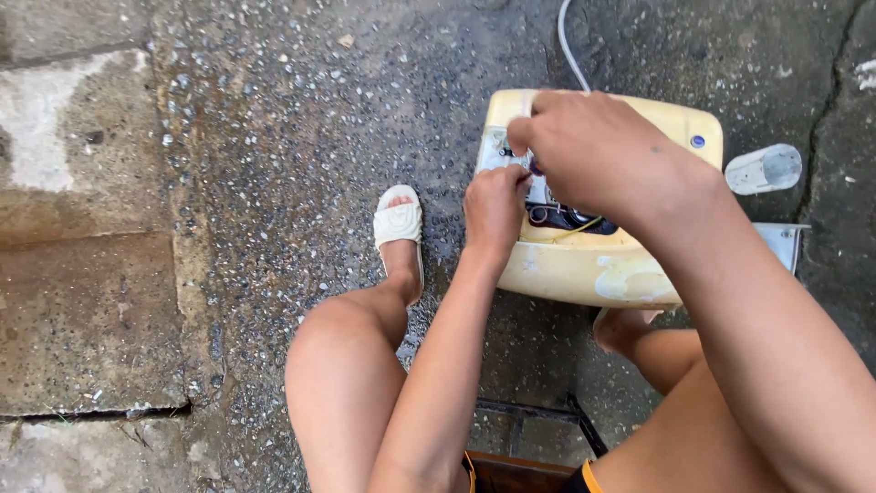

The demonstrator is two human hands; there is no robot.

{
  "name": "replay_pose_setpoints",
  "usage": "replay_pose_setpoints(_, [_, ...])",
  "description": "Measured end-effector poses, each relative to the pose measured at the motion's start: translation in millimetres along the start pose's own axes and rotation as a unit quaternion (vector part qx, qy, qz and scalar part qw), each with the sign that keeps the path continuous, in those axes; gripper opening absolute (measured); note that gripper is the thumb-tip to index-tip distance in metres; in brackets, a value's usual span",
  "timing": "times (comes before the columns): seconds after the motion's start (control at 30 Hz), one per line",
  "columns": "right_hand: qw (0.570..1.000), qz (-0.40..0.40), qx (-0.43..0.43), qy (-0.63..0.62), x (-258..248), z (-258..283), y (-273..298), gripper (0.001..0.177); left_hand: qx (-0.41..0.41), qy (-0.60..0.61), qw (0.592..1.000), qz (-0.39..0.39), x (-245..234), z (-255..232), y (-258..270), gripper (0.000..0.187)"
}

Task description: Tightening internal screws and adjusting electrical wires inside a small appliance using a screwdriver.

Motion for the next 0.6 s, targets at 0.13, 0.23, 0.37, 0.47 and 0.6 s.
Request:
replay_pose_setpoints(0.13, [0.990,-0.128,-0.008,0.063,3,-7,3,0.018,-0.029,-0.017,0.999,0.030,2,1,-4,0.012])
replay_pose_setpoints(0.23, [0.971,-0.207,0.040,0.117,17,-22,3,0.029,-0.097,0.080,0.991,0.044,-41,-32,-17,0.036])
replay_pose_setpoints(0.37, [0.976,-0.153,0.123,0.096,8,-33,13,0.046,-0.174,0.111,0.975,0.082,-59,-60,-21,0.038])
replay_pose_setpoints(0.47, [0.992,-0.069,0.091,0.046,-22,-15,34,0.042,-0.063,0.082,0.993,0.057,-76,-76,-31,0.040])
replay_pose_setpoints(0.6, [0.990,-0.109,0.053,0.077,-2,-19,30,0.024,-0.069,0.113,0.986,0.102,-67,-69,-35,0.036])
Point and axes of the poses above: each hand's wrist, its own y-axis away from the middle knuckle, its own x-axis out of the palm, z = x × y, the point moved 8 cm from there along -y, towards the middle knuckle, and after that the axes turned 12 degrees about -z, right-handed, at the moved point
